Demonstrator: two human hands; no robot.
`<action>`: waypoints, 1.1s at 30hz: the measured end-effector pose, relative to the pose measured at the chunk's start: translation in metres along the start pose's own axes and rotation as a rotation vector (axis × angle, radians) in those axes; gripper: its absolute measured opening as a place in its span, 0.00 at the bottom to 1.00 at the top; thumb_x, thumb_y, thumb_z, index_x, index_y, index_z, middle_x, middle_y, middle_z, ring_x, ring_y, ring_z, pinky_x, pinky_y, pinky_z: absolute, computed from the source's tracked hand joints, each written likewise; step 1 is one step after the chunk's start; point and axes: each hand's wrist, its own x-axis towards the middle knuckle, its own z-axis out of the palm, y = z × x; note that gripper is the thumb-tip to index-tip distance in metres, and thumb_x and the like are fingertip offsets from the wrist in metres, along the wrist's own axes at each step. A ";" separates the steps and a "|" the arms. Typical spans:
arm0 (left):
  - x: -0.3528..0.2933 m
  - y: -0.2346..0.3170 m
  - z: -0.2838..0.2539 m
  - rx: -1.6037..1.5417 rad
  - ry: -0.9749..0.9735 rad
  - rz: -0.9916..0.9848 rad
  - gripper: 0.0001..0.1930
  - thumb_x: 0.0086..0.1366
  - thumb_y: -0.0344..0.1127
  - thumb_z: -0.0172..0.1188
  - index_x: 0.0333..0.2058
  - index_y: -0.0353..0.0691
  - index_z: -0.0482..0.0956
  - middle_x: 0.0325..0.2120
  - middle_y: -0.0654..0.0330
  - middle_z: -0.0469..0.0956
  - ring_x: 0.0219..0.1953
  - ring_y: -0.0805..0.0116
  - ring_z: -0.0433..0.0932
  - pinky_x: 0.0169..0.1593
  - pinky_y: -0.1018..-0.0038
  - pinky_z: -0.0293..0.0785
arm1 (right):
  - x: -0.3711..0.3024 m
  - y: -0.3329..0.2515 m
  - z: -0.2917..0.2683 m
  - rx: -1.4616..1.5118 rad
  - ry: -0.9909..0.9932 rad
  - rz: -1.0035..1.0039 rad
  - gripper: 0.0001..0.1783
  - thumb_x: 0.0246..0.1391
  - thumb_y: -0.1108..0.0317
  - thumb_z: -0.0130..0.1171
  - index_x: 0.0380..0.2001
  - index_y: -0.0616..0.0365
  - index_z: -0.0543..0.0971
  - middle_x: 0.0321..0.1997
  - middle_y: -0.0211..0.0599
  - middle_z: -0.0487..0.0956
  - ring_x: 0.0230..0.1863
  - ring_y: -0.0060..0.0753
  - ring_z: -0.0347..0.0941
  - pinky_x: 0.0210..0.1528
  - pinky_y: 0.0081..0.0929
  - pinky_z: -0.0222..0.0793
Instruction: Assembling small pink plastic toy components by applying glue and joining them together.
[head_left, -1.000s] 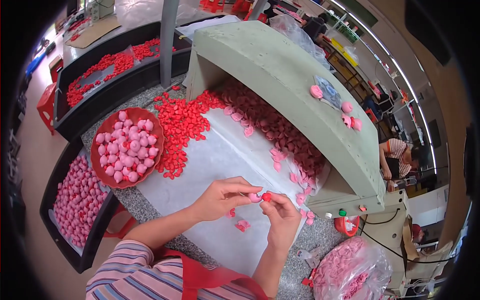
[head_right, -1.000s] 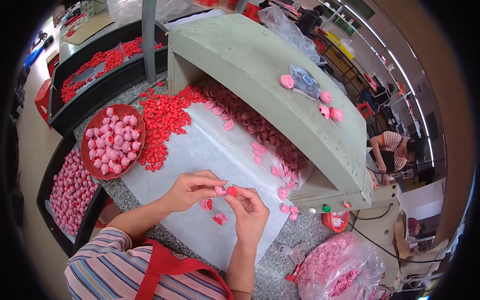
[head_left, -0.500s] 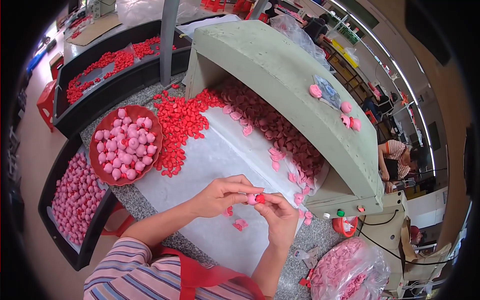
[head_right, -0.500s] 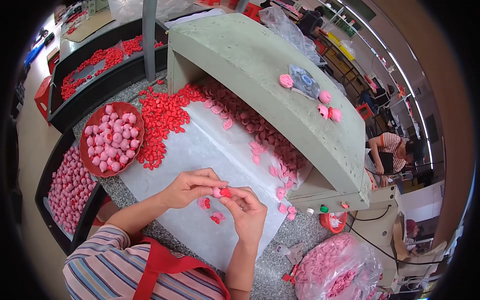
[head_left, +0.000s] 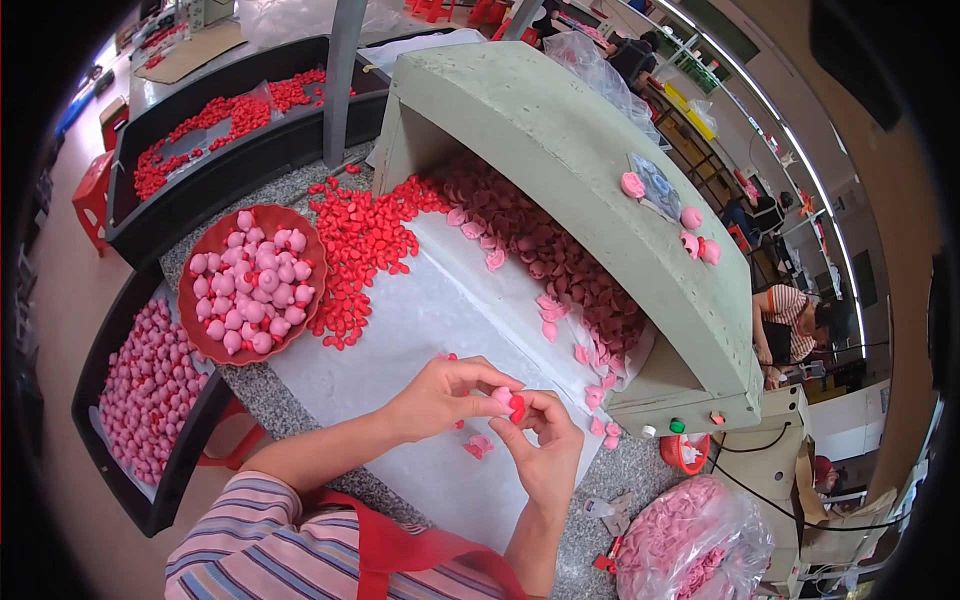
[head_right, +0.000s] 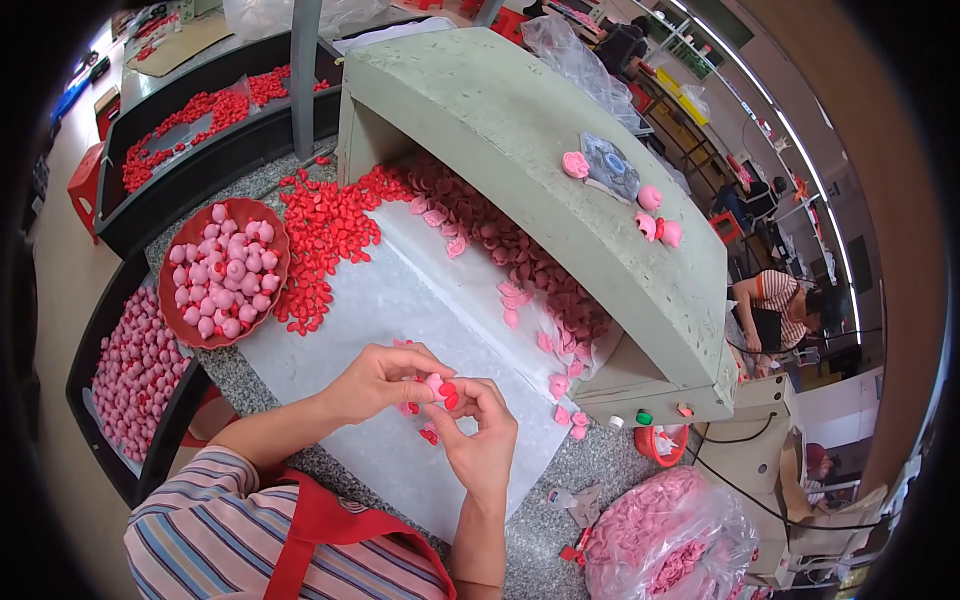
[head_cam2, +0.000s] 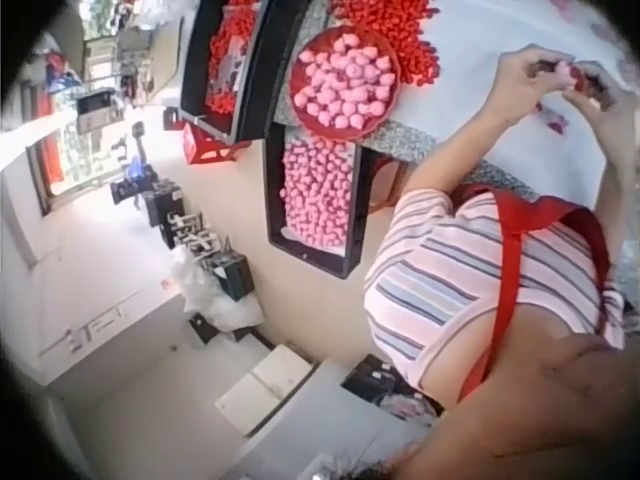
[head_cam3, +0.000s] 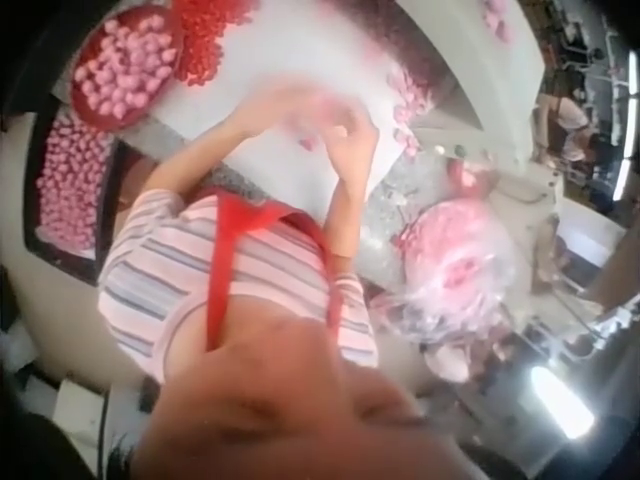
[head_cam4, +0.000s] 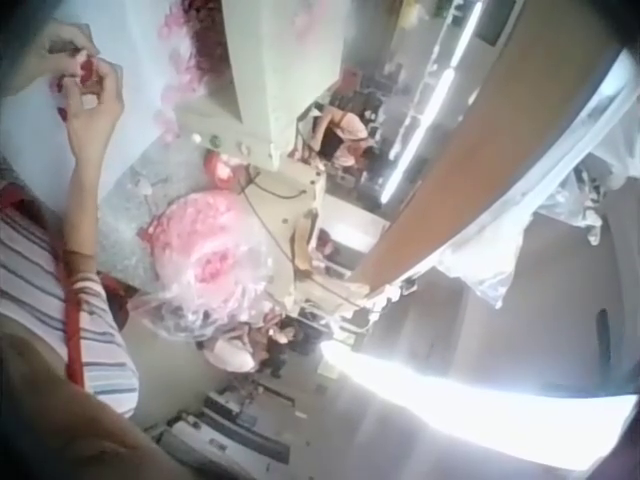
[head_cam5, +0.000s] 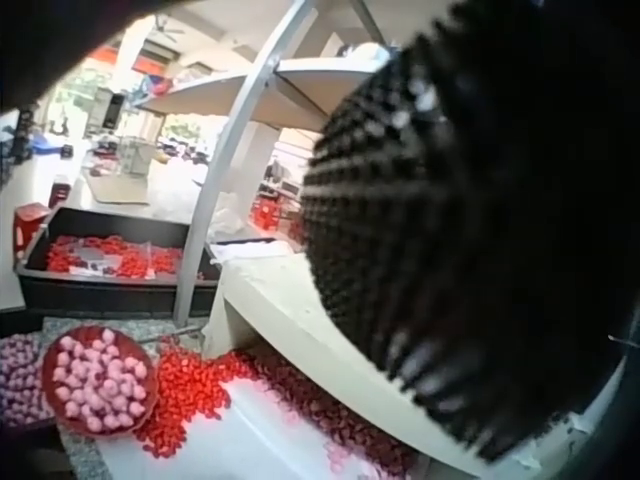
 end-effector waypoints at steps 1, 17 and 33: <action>0.000 0.002 0.001 -0.117 0.009 -0.092 0.12 0.56 0.25 0.55 0.41 0.36 0.76 0.32 0.63 0.71 0.33 0.77 0.70 0.35 0.82 0.68 | -0.001 0.000 0.001 0.000 0.001 0.002 0.15 0.37 0.81 0.63 0.32 0.64 0.75 0.30 0.29 0.72 0.27 0.17 0.67 0.32 0.15 0.66; -0.008 -0.027 -0.001 0.173 0.098 0.009 0.09 0.52 0.25 0.58 0.35 0.38 0.79 0.31 0.62 0.72 0.32 0.75 0.70 0.33 0.81 0.68 | 0.005 0.048 0.013 -0.491 0.235 -0.461 0.11 0.29 0.76 0.64 0.20 0.59 0.73 0.21 0.33 0.73 0.25 0.35 0.69 0.28 0.26 0.64; -0.014 -0.066 -0.070 0.816 0.263 0.280 0.08 0.46 0.20 0.59 0.28 0.35 0.76 0.32 0.58 0.70 0.35 0.63 0.74 0.37 0.74 0.71 | 0.161 0.092 0.119 -0.630 -0.308 -0.369 0.19 0.39 0.72 0.59 0.39 0.59 0.73 0.39 0.43 0.74 0.37 0.41 0.73 0.41 0.32 0.68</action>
